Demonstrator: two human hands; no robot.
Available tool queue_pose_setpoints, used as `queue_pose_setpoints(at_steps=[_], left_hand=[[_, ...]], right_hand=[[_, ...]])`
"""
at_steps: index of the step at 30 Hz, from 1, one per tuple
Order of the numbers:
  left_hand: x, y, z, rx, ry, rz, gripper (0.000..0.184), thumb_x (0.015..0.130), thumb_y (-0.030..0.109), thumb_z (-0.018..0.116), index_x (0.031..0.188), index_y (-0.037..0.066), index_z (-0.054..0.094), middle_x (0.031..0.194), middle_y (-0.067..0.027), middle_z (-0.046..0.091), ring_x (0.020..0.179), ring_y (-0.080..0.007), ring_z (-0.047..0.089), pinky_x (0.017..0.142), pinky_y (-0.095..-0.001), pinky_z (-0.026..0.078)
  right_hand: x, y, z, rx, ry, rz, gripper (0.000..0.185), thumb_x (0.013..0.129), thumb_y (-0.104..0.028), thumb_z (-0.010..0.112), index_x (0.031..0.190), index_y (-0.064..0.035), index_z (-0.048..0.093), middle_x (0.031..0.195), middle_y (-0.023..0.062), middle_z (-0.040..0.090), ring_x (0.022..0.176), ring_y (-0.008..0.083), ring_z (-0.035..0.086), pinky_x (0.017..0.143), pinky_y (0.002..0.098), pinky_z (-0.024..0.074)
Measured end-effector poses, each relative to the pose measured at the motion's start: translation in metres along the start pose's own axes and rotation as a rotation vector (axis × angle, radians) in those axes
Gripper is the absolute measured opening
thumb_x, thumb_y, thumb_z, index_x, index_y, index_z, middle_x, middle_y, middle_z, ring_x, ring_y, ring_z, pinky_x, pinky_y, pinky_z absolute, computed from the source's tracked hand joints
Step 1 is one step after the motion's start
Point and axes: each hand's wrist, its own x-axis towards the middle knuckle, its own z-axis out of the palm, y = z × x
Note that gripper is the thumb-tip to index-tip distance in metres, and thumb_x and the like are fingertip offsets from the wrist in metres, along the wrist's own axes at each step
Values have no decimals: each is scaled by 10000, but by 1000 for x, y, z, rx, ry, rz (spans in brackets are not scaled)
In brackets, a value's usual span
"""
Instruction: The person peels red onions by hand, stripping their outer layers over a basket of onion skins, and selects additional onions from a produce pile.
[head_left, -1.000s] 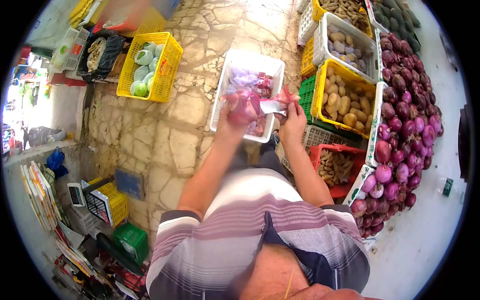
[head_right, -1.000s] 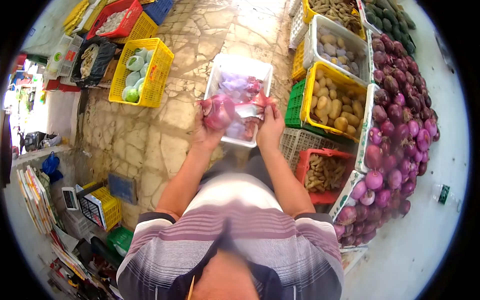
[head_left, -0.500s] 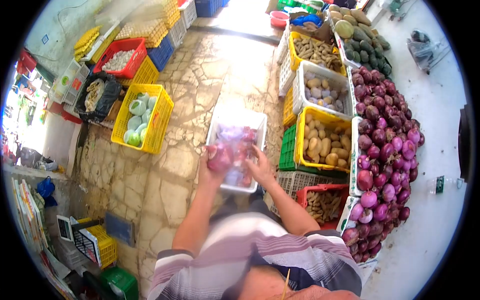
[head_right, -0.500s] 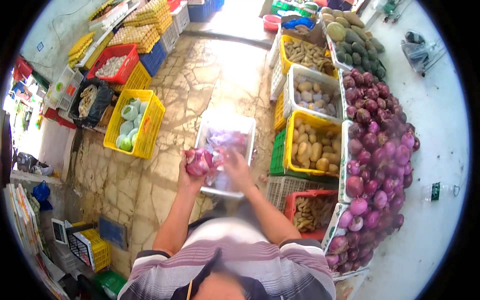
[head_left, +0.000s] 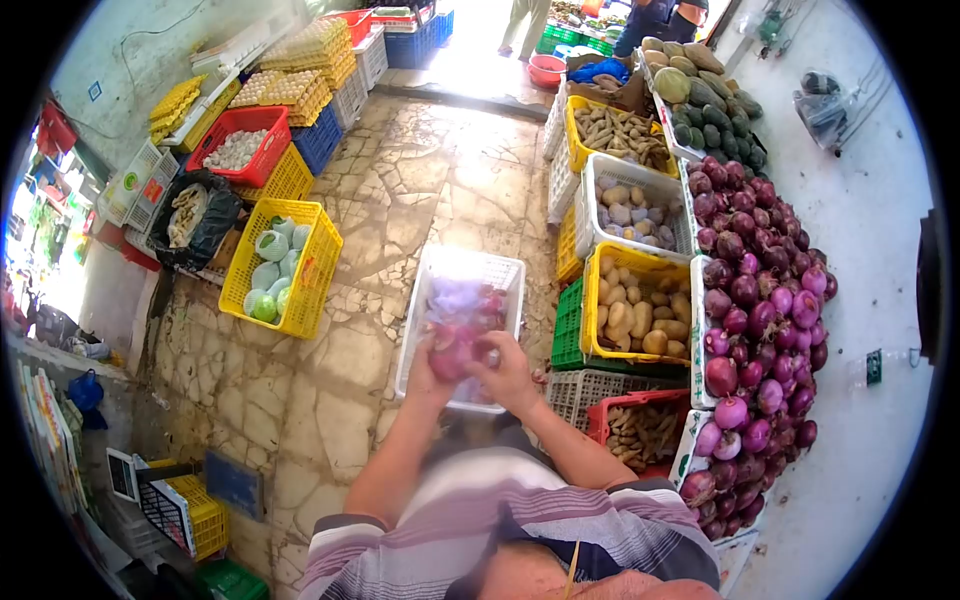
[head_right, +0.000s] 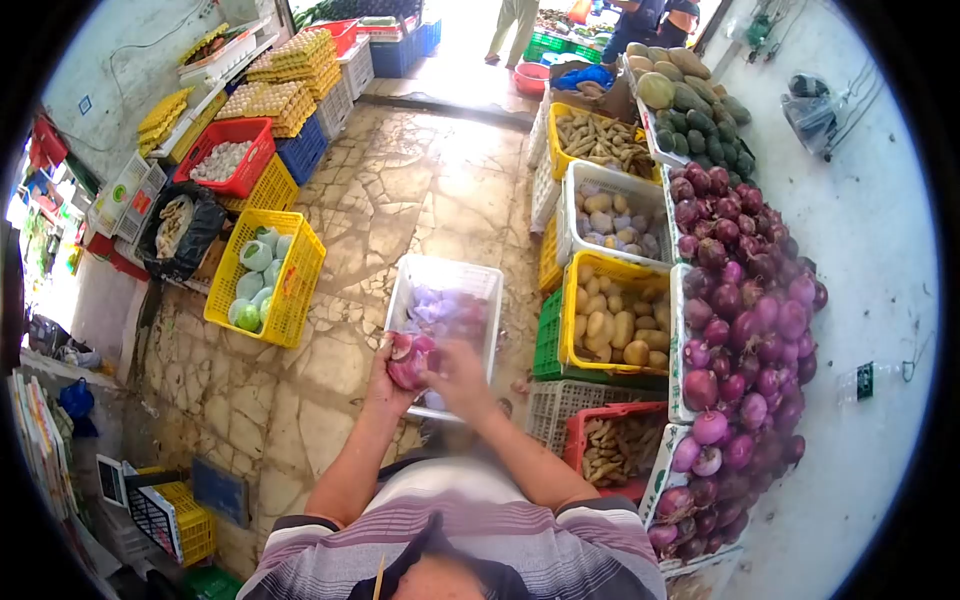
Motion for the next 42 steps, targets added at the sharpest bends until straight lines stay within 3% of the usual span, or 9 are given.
queue_pose_setpoints(at_steps=[3, 5, 7, 13, 19, 26, 29, 41, 42], left_hand=[[-1, 2, 0, 5, -6, 8, 490, 947, 388, 654, 1336, 104, 566, 1281, -118, 649, 1158, -294, 639, 983, -500, 544], [-6, 3, 9, 5, 16, 28, 413, 958, 275, 647, 1321, 95, 563, 1262, -114, 642, 1155, -281, 633, 1000, -458, 529], [-6, 3, 6, 20, 7, 40, 402, 955, 250, 660, 1312, 90, 568, 1261, -114, 642, 1156, -282, 633, 1002, -459, 529], [-10, 5, 1, 71, 25, 10, 402, 956, 263, 696, 1290, 71, 579, 1222, -116, 661, 1125, -284, 651, 982, -466, 546], [-10, 1, -4, 54, 73, -26, 371, 956, 223, 669, 1295, 83, 617, 1202, -109, 688, 1080, -276, 667, 935, -474, 572], [-5, -2, -11, 26, 108, -142, 339, 952, 240, 670, 1273, 135, 633, 1211, -95, 691, 1102, -286, 662, 947, -531, 560], [-12, -1, 8, 32, 110, -100, 371, 962, 284, 712, 1238, 62, 599, 1167, -119, 673, 1067, -294, 662, 916, -466, 574], [-18, 2, 21, 37, 104, -204, 387, 987, 317, 668, 1260, 52, 597, 1172, -124, 680, 1061, -298, 670, 936, -478, 572], [-14, 1, 13, 27, 94, -221, 403, 965, 328, 678, 1281, 90, 601, 1207, -116, 676, 1098, -309, 659, 954, -519, 557]], right_hand=[[-10, 35, 2, 65, 13, 119, 273, 890, -62, 759, 1119, 13, 631, 984, 95, 667, 788, 149, 654, 675, 293, 542], [-13, 49, 1, 62, -2, 157, 217, 921, -54, 734, 1098, 10, 626, 929, 74, 669, 708, 111, 640, 617, 263, 527], [-12, 49, 0, 89, -15, 160, 173, 945, -56, 714, 1076, 9, 622, 880, 60, 669, 646, 87, 623, 570, 239, 508], [-16, 57, 0, 92, -52, 282, 146, 928, -86, 745, 980, 2, 641, 811, 37, 669, 660, 71, 612, 570, 232, 491], [-20, 59, -2, -23, -108, 156, 173, 920, -130, 761, 903, -3, 645, 783, 23, 660, 637, 74, 598, 570, 249, 483], [-25, 57, -10, -93, -125, 89, 168, 943, -131, 724, 901, 2, 630, 782, 36, 606, 708, 98, 576, 632, 274, 477], [-27, 61, -11, -65, -122, 96, 161, 948, -125, 714, 902, 1, 624, 787, 38, 599, 723, 99, 567, 639, 277, 473], [-34, 49, -19, -81, -139, 84, 123, 950, -81, 672, 886, -8, 596, 767, 57, 573, 712, 124, 556, 663, 294, 467], [-34, 49, -19, -83, -136, 84, 123, 948, -80, 672, 884, -9, 594, 764, 59, 567, 711, 127, 556, 672, 297, 468]])
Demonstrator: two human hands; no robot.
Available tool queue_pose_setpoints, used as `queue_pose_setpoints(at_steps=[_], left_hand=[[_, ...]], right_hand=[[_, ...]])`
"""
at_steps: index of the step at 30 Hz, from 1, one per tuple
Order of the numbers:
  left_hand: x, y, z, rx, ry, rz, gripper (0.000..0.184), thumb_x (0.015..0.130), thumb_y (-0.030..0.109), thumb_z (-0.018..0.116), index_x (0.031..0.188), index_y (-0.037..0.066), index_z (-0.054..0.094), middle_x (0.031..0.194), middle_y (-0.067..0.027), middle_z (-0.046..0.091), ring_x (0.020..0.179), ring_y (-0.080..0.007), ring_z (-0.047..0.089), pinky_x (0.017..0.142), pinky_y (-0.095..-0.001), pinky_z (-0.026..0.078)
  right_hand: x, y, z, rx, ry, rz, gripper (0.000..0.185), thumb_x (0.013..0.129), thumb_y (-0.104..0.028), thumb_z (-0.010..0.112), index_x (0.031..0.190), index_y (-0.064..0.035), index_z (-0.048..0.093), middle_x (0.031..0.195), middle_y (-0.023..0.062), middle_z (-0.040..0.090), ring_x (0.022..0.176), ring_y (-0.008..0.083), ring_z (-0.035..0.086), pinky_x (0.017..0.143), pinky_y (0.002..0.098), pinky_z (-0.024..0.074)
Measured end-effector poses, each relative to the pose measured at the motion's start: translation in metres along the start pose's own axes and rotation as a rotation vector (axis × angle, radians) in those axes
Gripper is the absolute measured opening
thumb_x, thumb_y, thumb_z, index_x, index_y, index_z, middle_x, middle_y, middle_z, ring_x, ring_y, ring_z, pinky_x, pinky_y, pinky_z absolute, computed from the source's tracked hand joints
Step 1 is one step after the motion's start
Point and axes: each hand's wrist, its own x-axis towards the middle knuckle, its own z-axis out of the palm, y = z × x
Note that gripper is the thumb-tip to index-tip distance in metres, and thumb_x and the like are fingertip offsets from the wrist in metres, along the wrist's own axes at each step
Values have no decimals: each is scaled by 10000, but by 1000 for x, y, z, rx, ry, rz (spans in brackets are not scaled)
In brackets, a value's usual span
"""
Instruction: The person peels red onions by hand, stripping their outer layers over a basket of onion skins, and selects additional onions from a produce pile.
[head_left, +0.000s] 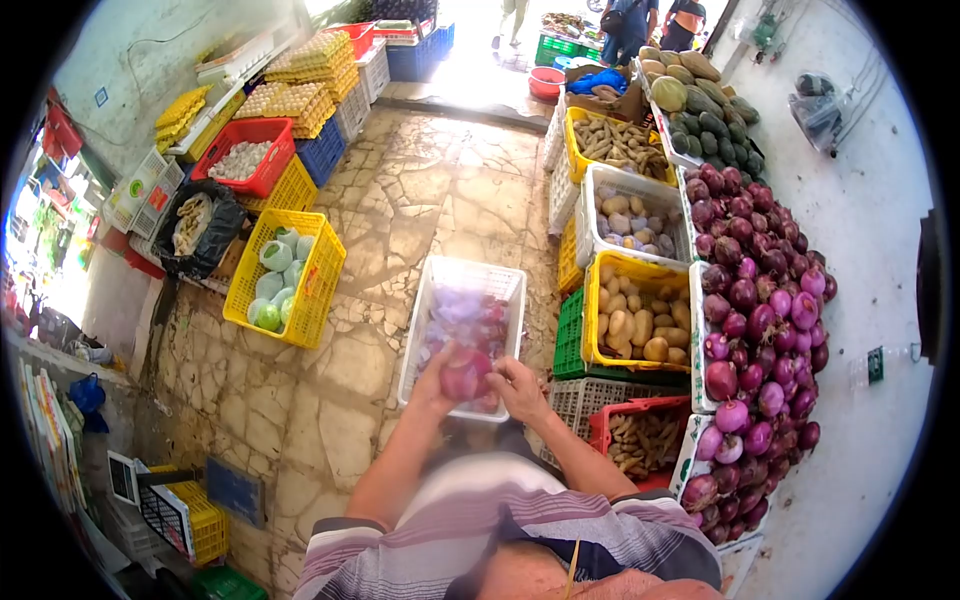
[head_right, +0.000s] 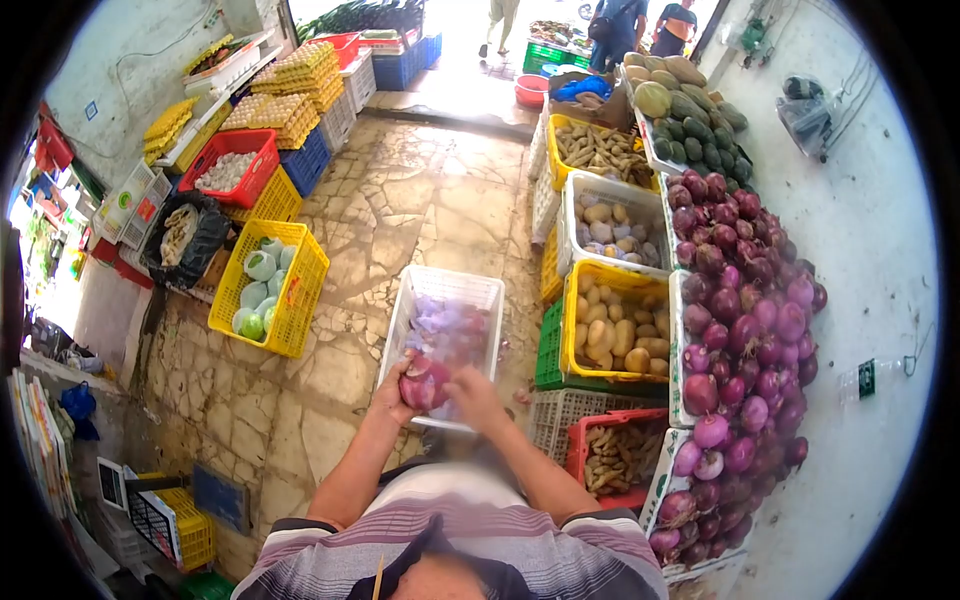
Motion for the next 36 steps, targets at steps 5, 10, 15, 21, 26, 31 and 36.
queue_pose_setpoints(at_steps=[5, 10, 15, 21, 26, 31, 36], left_hand=[[18, 7, -19, 30, 3, 55, 461, 923, 361, 687, 1321, 145, 601, 1285, -104, 661, 1177, -325, 635, 1014, -567, 524], [19, 3, -20, -7, -19, 124, 440, 936, 374, 674, 1303, 140, 602, 1284, -110, 660, 1173, -306, 637, 1022, -542, 524], [15, 4, -16, 41, -66, 228, 443, 945, 398, 676, 1299, 142, 602, 1295, -110, 652, 1187, -297, 627, 1028, -532, 520], [17, 1, -26, 83, -125, 276, 483, 979, 449, 621, 1320, 108, 591, 1311, -110, 640, 1189, -296, 623, 1021, -525, 522], [-28, 22, -1, 206, -280, 35, 629, 989, 501, 621, 1413, 52, 502, 1333, -144, 622, 1215, -332, 624, 1000, -590, 544], [-35, 21, 3, 458, -281, -88, 652, 974, 491, 649, 1417, 40, 490, 1324, -162, 617, 1142, -339, 670, 946, -604, 581], [-21, 3, 2, 557, -342, 33, 630, 895, 386, 773, 1343, 15, 530, 1242, -127, 634, 1083, -258, 685, 930, -455, 612]], right_hand=[[-6, -1, 2, 80, 13, -47, 106, 945, -70, 662, 895, -10, 590, 773, 45, 567, 739, 133, 564, 683, 310, 478], [-12, 28, 21, 162, 94, 140, 147, 949, -56, 633, 1079, 4, 601, 844, 35, 627, 752, 127, 598, 666, 279, 504], [-5, -11, 17, 371, 49, 422, 391, 943, -57, 617, 1321, 22, 556, 921, 82, 678, 711, 142, 636, 662, 273, 541], [3, 3, 18, 457, 22, 523, 397, 931, -58, 624, 1318, 16, 580, 813, 56, 668, 636, 126, 616, 599, 282, 527], [16, -39, -15, 94, -36, 275, 289, 932, -88, 644, 1211, -12, 655, 720, 22, 597, 579, 103, 538, 538, 292, 453], [27, -64, -26, -187, -4, 20, 234, 920, -116, 680, 1122, 3, 679, 697, 71, 575, 579, 137, 524, 557, 319, 449], [27, -67, -18, -269, 17, 8, 252, 925, -116, 683, 1137, 18, 666, 755, 105, 644, 666, 154, 599, 622, 323, 495]])
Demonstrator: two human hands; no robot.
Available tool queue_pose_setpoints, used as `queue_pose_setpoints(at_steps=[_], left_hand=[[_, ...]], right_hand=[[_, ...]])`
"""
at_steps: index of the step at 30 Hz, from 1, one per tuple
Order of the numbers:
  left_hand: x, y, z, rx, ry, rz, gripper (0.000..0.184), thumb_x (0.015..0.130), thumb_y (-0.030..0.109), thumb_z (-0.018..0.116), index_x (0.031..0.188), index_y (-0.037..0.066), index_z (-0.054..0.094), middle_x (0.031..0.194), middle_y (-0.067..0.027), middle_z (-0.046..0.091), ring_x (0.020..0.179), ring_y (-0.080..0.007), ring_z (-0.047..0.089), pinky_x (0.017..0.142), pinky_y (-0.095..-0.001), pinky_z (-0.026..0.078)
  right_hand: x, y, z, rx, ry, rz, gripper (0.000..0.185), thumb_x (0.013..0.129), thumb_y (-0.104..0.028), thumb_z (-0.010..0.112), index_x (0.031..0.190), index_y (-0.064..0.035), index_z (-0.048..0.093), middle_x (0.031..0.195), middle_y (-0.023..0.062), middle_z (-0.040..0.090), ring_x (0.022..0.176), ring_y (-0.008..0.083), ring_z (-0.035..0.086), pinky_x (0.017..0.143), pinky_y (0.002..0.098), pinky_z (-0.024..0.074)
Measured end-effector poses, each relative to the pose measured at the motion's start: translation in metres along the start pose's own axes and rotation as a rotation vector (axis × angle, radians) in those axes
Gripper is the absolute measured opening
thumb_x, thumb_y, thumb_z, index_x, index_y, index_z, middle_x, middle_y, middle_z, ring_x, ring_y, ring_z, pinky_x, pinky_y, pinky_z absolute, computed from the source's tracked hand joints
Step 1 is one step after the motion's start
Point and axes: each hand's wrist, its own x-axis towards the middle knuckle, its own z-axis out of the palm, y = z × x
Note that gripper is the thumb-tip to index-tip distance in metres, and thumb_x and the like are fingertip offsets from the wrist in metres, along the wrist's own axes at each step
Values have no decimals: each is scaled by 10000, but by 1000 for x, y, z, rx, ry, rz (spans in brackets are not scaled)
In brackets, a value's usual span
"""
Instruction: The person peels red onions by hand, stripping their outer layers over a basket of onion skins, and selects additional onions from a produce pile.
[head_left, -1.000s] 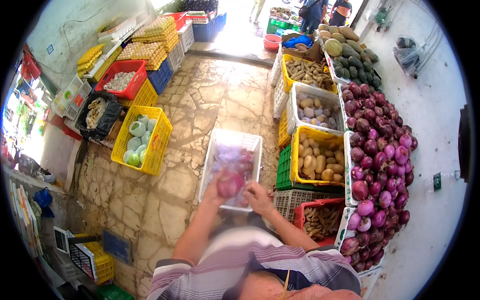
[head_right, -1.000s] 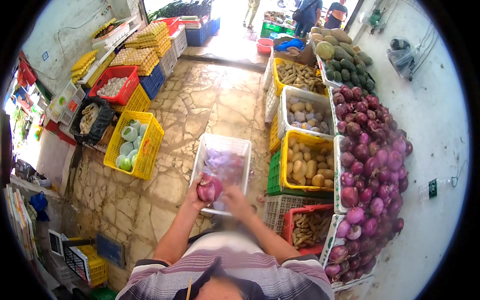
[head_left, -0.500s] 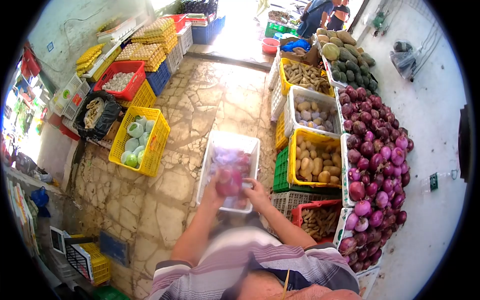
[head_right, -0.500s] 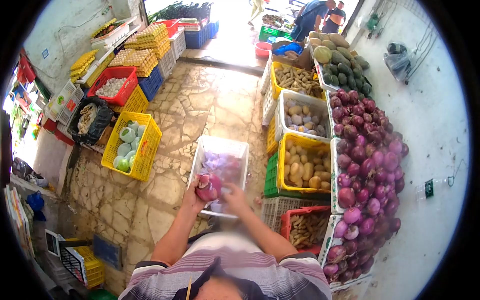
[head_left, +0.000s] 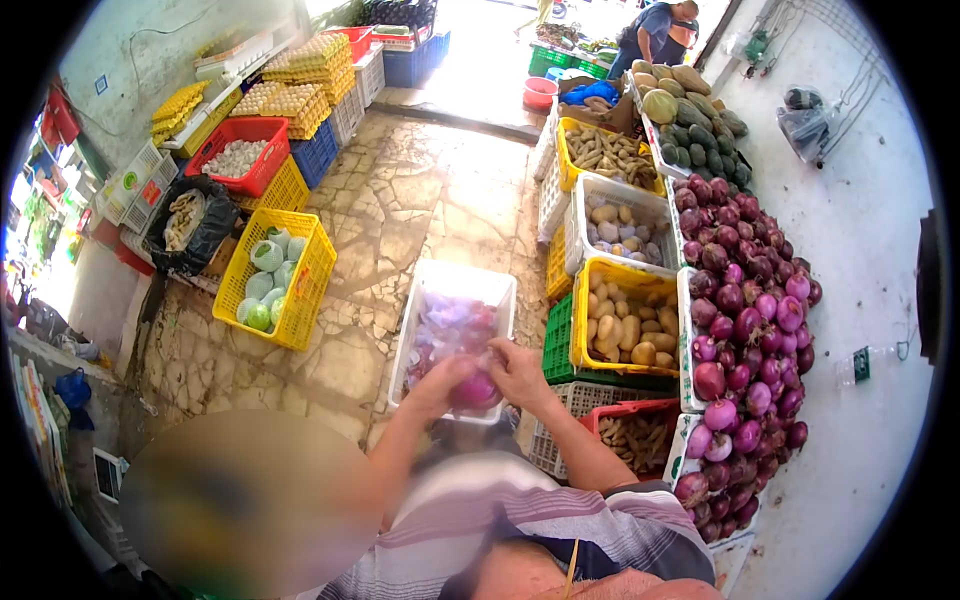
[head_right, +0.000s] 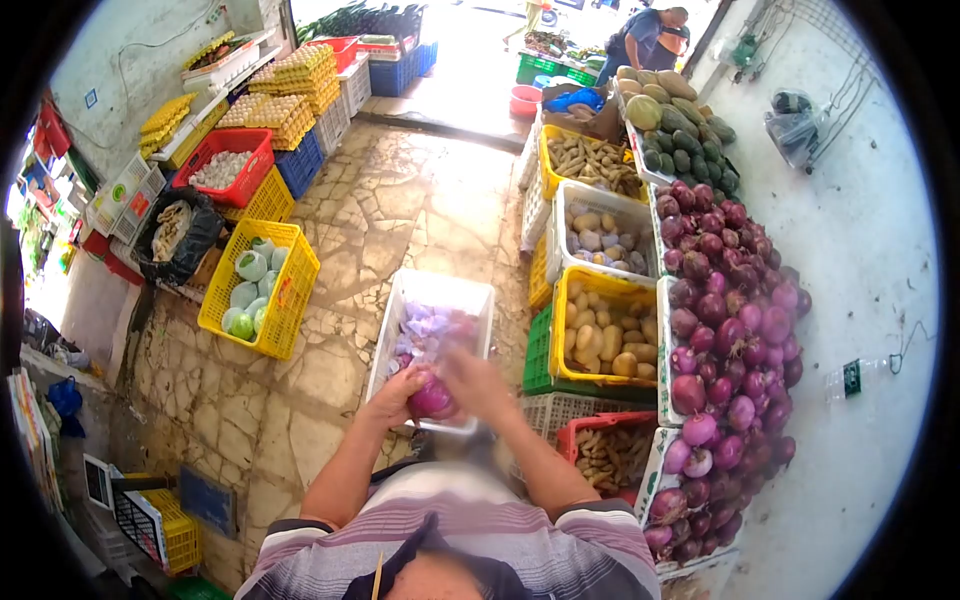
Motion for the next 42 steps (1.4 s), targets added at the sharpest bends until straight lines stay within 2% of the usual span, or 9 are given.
queue_pose_setpoints(at_steps=[10, 13, 19, 22, 23, 28, 31, 34, 42], left_hand=[[-4, -3, 8, -108, 101, 72, 623, 842, 343, 775, 1329, 31, 545, 1239, -141, 630, 1080, -278, 675, 936, -444, 604], [-6, -1, 5, -165, 61, 77, 598, 827, 345, 770, 1305, 50, 567, 1264, -155, 626, 1095, -314, 669, 931, -473, 608], [6, -1, -12, -674, 221, 95, 472, 960, 363, 606, 1334, 81, 550, 1311, -160, 623, 1181, -361, 637, 1016, -588, 541], [3, 9, -14, -578, 242, 135, 483, 956, 446, 643, 1305, 120, 573, 1238, -150, 663, 1098, -346, 671, 931, -632, 557], [4, 6, -19, -560, 272, 164, 500, 949, 448, 657, 1317, 122, 566, 1234, -148, 664, 1106, -340, 670, 923, -617, 563], [-1, 13, 6, -487, 490, 268, 473, 959, 397, 677, 1342, 149, 551, 1186, -120, 668, 983, -274, 716, 666, -422, 633], [-4, 5, 8, -408, 466, 306, 439, 930, 381, 721, 1270, 137, 589, 1229, -101, 670, 1068, -277, 705, 857, -502, 619], [6, -2, 13, -431, 416, 492, 423, 967, 347, 690, 1291, 106, 564, 1145, -113, 681, 943, -241, 724, 696, -408, 632], [9, -2, 27, -414, 444, 481, 418, 944, 279, 734, 1273, 80, 569, 1108, -122, 689, 924, -226, 732, 709, -383, 632]], right_hand=[[-3, 45, 41, 739, 135, 363, 249, 949, -9, 588, 1195, 7, 626, 996, 77, 689, 841, 137, 654, 739, 264, 554], [9, 20, 18, 1202, 222, 683, 262, 947, 15, 558, 1202, 16, 617, 982, 79, 682, 863, 165, 668, 743, 298, 586], [10, 74, 40, 762, 186, 624, 275, 991, -145, 606, 1193, 32, 664, 1044, 89, 707, 854, 154, 674, 691, 282, 551], [1, 101, 59, 507, 34, 463, 533, 979, -211, 687, 1402, 80, 544, 1346, 190, 641, 1159, 233, 638, 1041, 328, 485], [-2, 77, 47, 504, -27, 422, 560, 973, -191, 700, 1422, 89, 516, 1421, 213, 589, 1173, 232, 633, 1048, 326, 485], [-11, 47, 43, 503, 20, 213, 339, 1002, -34, 622, 1324, 66, 591, 1221, 126, 687, 1151, 183, 647, 985, 312, 522], [-9, 28, 46, 527, 0, 167, 364, 974, -72, 669, 1303, 73, 605, 1166, 128, 707, 1023, 165, 679, 841, 271, 565], [-12, 9, 50, 478, 16, 143, 362, 975, -19, 644, 1321, 70, 590, 1187, 133, 704, 1076, 184, 687, 894, 303, 560], [-13, 19, 50, 154, 159, 63, 323, 924, -155, 724, 1172, 44, 665, 954, 198, 748, 803, 245, 747, 686, 344, 583]])
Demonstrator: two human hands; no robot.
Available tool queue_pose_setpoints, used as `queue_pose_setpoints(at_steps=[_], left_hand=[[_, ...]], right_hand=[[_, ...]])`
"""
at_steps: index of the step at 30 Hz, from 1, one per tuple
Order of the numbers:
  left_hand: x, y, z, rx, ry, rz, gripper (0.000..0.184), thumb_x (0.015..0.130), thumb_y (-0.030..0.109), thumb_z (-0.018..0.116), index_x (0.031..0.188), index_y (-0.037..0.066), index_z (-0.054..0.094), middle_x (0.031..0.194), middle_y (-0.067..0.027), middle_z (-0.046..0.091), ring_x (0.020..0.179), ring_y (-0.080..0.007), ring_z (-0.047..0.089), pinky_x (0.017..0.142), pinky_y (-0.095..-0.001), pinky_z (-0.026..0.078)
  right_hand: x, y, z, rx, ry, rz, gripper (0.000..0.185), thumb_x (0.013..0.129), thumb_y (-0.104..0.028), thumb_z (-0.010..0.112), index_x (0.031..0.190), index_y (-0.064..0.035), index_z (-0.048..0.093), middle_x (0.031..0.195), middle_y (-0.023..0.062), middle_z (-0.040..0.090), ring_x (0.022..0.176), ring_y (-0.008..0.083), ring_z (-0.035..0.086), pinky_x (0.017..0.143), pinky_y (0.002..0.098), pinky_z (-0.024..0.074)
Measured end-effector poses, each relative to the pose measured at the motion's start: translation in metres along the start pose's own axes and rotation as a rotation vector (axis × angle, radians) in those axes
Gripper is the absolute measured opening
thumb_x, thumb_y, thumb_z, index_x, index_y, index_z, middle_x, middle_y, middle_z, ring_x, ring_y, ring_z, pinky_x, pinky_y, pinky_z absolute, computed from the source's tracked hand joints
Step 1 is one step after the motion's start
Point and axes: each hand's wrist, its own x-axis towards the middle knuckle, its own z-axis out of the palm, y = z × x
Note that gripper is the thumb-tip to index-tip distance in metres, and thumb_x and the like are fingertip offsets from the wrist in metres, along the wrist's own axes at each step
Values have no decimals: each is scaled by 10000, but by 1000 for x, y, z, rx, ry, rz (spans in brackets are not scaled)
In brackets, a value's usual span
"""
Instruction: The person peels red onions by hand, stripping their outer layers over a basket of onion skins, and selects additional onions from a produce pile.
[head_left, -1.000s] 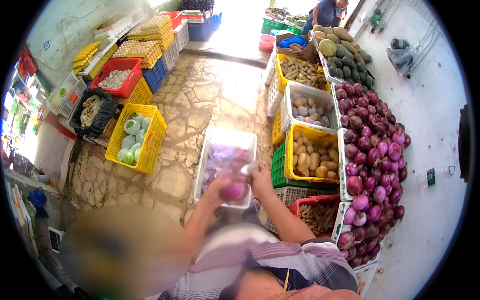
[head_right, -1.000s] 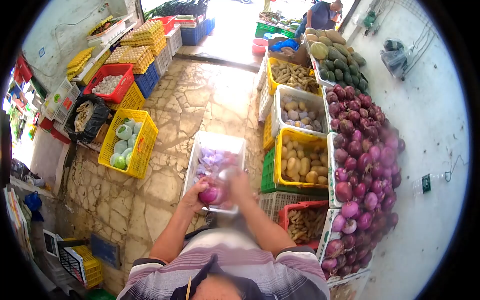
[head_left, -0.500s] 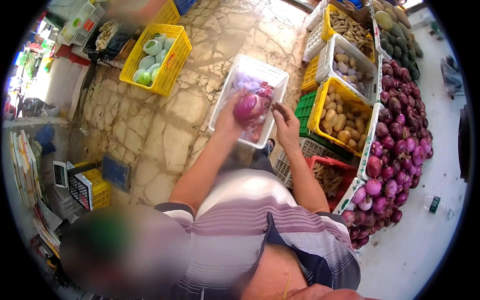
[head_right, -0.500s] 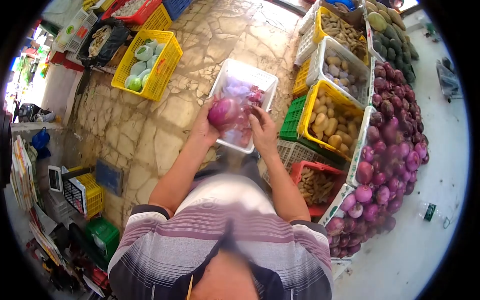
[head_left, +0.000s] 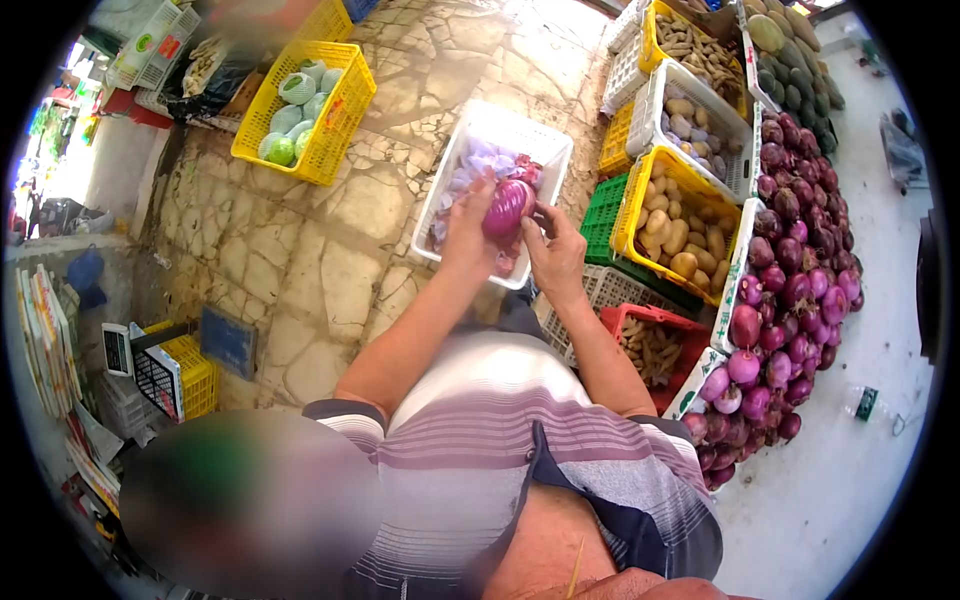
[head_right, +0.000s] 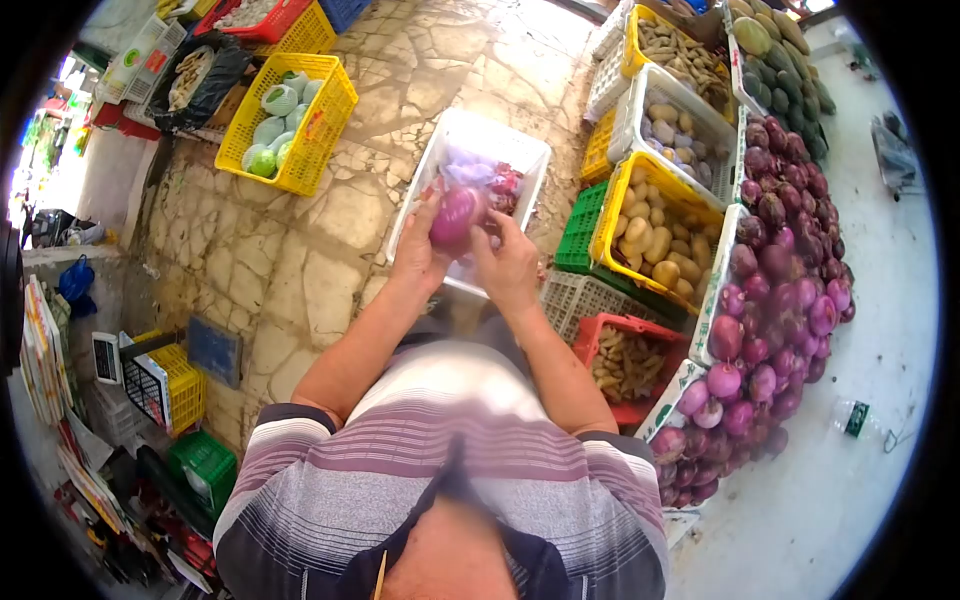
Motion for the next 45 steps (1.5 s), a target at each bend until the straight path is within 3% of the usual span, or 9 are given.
queue_pose_setpoints(at_steps=[16, 19, 22, 23, 24, 27, 29, 42, 45], left_hand=[[4, -11, -3, 21, 151, -8, 503, 958, 195, 719, 1374, 74, 465, 1167, -142, 654, 832, -255, 724, 527, -385, 606], [-3, -6, 2, 68, 97, 7, 530, 964, 221, 717, 1399, 62, 461, 1179, -130, 651, 907, -248, 712, 624, -390, 615], [7, -18, -14, 74, 101, 50, 527, 959, 220, 727, 1391, 42, 483, 1280, -117, 602, 1128, -238, 638, 881, -380, 571], [14, -24, -26, 114, 96, 46, 531, 952, 206, 736, 1378, 31, 473, 1311, -124, 580, 1125, -234, 636, 876, -382, 573], [13, -29, -21, 112, 174, 98, 401, 1002, 211, 671, 1359, 106, 522, 1192, -73, 640, 960, -199, 691, 674, -353, 606], [15, -34, -26, 120, 225, 90, 394, 990, 232, 693, 1300, 117, 479, 1210, -85, 619, 988, -227, 685, 631, -391, 604], [2, -22, -11, 84, 209, 29, 500, 934, 149, 752, 1300, 59, 423, 1264, -122, 553, 1156, -256, 605, 921, -421, 569], [4, -18, -16, 122, 126, -86, 466, 954, 201, 732, 1263, 84, 403, 1168, -140, 603, 980, -304, 683, 791, -454, 613], [13, -28, -28, 145, 123, -62, 443, 989, 310, 673, 1330, 137, 450, 1192, -141, 639, 942, -332, 723, 635, -484, 653]], right_hand=[[-2, 14, 3, -135, 38, -9, 256, 936, -170, 679, 1112, 15, 693, 863, 210, 736, 755, 335, 737, 702, 413, 577], [-3, 8, 1, -86, 14, 34, 226, 933, -149, 679, 1100, 4, 697, 913, 208, 737, 789, 353, 733, 723, 416, 578], [-3, -6, 1, -79, 56, -40, 202, 925, -107, 688, 1092, 7, 694, 1002, 210, 726, 875, 340, 723, 781, 406, 568], [-3, -4, 3, -73, 87, -77, 193, 919, -80, 698, 1086, 16, 693, 1038, 213, 717, 915, 316, 716, 814, 397, 558], [-3, 0, 2, -127, 107, -155, 166, 906, -71, 699, 1048, 12, 681, 1047, 211, 704, 931, 338, 699, 823, 413, 550], [-3, -1, -1, -181, 86, -154, 112, 882, -56, 695, 966, 2, 649, 1021, 200, 675, 936, 378, 660, 826, 444, 528], [-7, 0, -1, -180, 62, -84, 102, 877, -56, 693, 941, -1, 635, 985, 191, 660, 913, 385, 646, 813, 453, 517], [1, 20, -14, -202, 139, -29, 91, 869, -49, 687, 938, -17, 637, 919, 160, 649, 823, 328, 660, 724, 401, 529], [1, 19, -14, -69, 110, 28, 177, 895, -65, 693, 1055, -5, 647, 992, 150, 672, 869, 280, 682, 756, 373, 546]])
